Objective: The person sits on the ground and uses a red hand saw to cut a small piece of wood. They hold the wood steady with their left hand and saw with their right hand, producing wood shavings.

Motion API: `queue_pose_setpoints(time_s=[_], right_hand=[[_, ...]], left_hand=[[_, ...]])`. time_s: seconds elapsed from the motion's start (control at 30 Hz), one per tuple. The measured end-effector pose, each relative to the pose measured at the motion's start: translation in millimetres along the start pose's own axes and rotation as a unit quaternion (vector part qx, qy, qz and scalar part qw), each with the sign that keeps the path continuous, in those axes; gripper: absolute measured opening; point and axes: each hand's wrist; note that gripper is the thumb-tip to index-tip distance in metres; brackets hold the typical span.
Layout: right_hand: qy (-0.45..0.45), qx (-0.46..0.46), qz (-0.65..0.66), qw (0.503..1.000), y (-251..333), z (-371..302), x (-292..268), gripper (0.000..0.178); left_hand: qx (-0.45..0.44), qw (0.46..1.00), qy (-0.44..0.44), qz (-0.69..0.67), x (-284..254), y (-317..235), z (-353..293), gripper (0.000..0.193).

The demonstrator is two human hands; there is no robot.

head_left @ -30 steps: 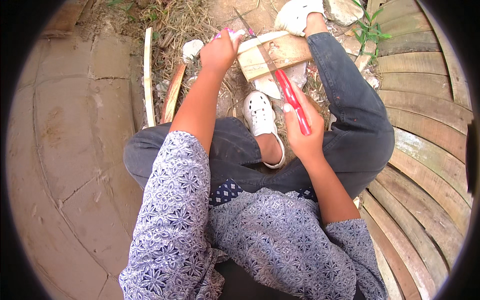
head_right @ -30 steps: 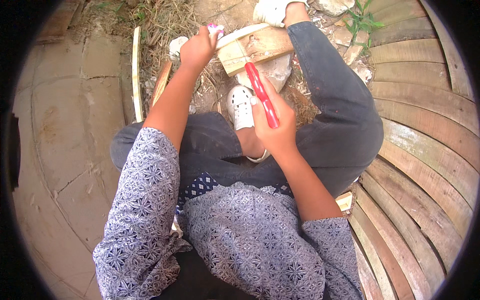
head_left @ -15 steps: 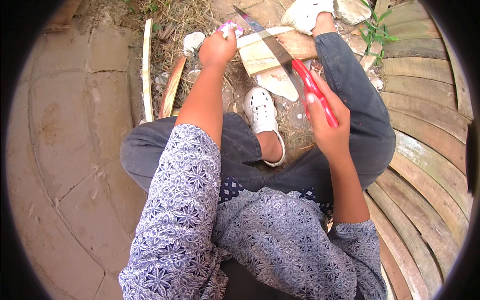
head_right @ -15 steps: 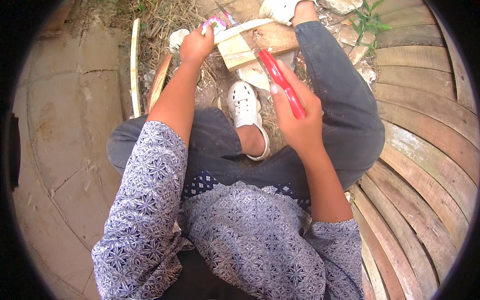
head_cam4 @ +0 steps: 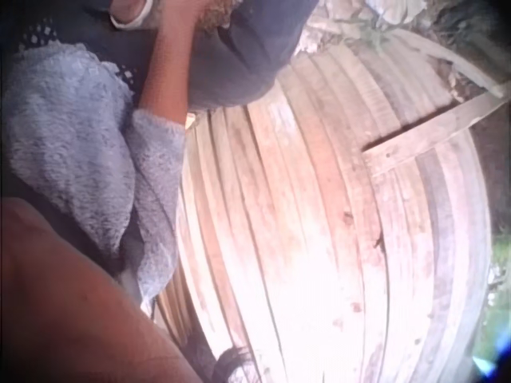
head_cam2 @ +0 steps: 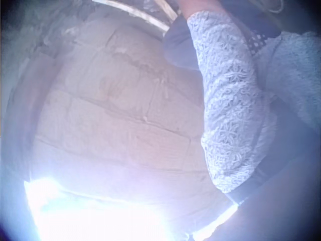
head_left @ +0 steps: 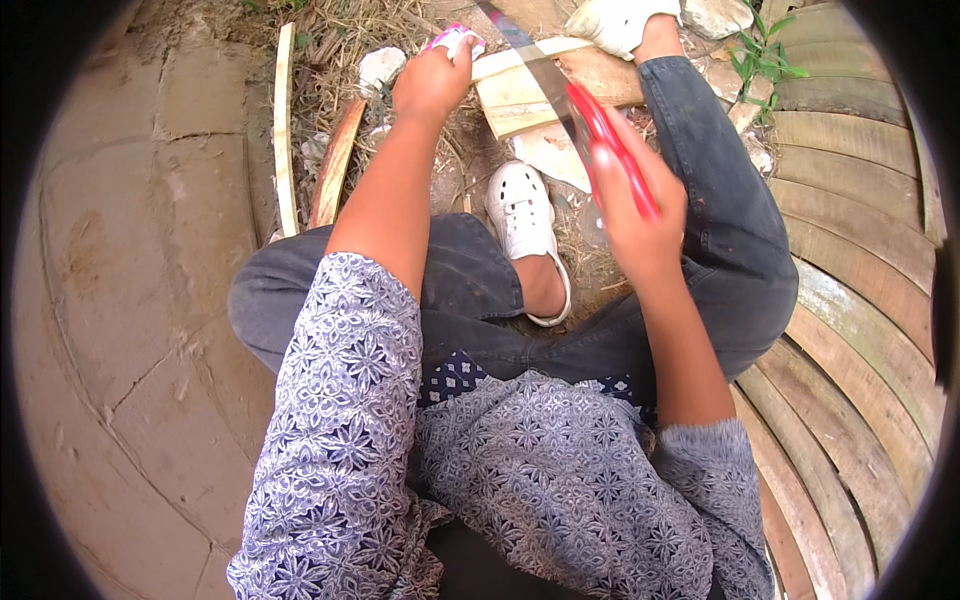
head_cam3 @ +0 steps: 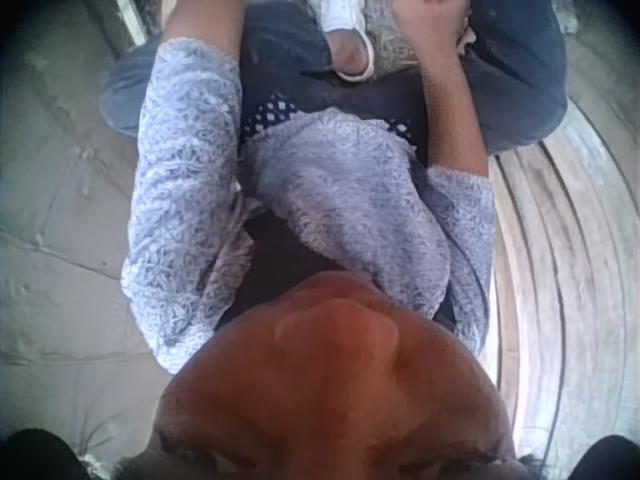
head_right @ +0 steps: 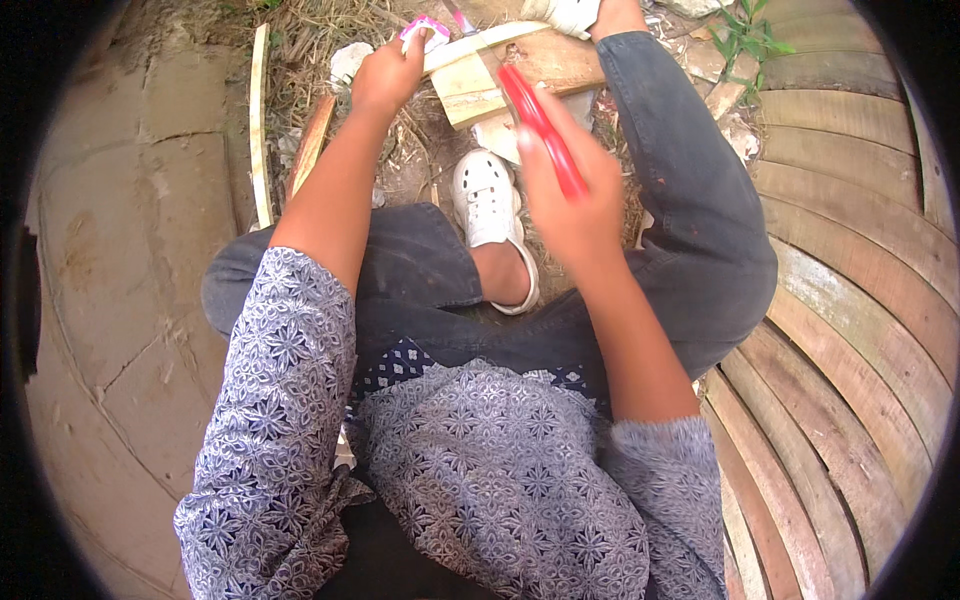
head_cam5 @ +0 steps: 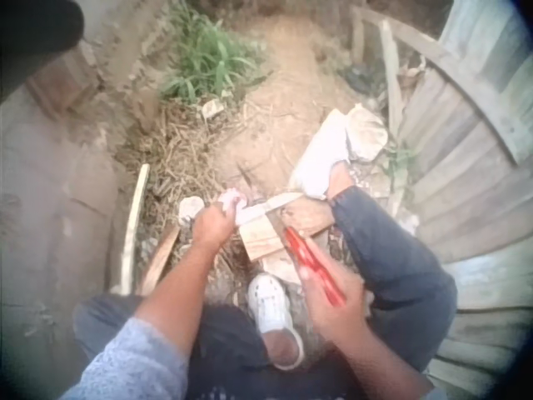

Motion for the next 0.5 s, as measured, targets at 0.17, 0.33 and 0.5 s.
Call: queue_pose_setpoints(time_s=[0.17, 0.33, 0.5], right_hand=[[-0.010, 0.001, 0.024, 1.000, -6, 12, 10, 0.041], [-0.002, 0.069, -0.018, 0.997, 16, -70, -33, 0.043], [-0.013, 0.027, -0.042, 0.999, 19, -77, -35, 0.044]], left_hand=[[-0.014, 1.000, 0.008, -0.020, 1, -2, -1, 0.073], [-0.011, 1.000, -0.005, -0.020, -1, 8, 3, 0.071], [-0.020, 1.000, 0.018, -0.016, -5, 3, -2, 0.067]])
Point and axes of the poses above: each hand's wrist, its own z-axis towards the middle knuckle, its own x-axis out of the palm, y = z × x, and after that the axes turned 6 degrees about z, right-handed
